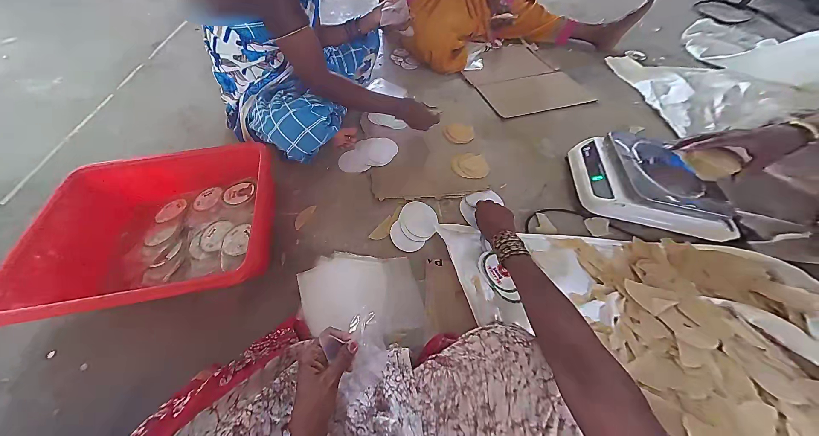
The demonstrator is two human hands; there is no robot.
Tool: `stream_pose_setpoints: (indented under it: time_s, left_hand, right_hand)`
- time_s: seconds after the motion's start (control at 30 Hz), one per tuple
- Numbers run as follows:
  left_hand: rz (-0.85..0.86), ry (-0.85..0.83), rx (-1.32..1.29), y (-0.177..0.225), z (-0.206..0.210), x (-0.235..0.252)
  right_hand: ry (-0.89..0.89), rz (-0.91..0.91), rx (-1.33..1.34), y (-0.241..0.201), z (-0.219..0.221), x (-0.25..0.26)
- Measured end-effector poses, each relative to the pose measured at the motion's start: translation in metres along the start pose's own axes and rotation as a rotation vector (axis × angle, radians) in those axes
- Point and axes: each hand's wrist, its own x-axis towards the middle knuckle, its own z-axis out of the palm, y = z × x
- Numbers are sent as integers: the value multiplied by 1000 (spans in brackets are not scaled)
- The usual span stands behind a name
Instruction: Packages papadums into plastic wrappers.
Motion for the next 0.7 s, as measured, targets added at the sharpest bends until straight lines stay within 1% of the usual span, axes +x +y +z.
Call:
stream_pose_setpoints:
  time_s: [0.1, 0.23, 0.3, 0.33, 0.43, 0.5, 0.63, 0.7]
  left_hand:
    - [-6, -2, -15, -1, -1, -2]
    - [-6, -10, -11, -3, -3, -2]
    - [-8, -19, 0, -3, -3, -2]
    - [-12, -26, 5, -2, -4, -2]
    - [-33, -40, -6, -1, -4, -2]
    - [-62, -42, -7, 0, -3, -3]
    - [-85, -66, 3, -1, -6, -1]
    - [-91, -73, -2, -2, -6, 0]
  right_hand:
    - [85, 13, 150, 10, -10, -8]
    - [296, 72, 452, 27, -13, -16]
    - [299, 111, 541, 32, -16, -16]
    - [273, 92, 575, 35, -16, -14]
    - [212, -6, 674, 45, -9, 9]
    - [235, -19, 774, 42, -8, 29]
    - [388, 58, 990, 23, -26, 69]
    - [384, 121, 932, 16, -36, 89]
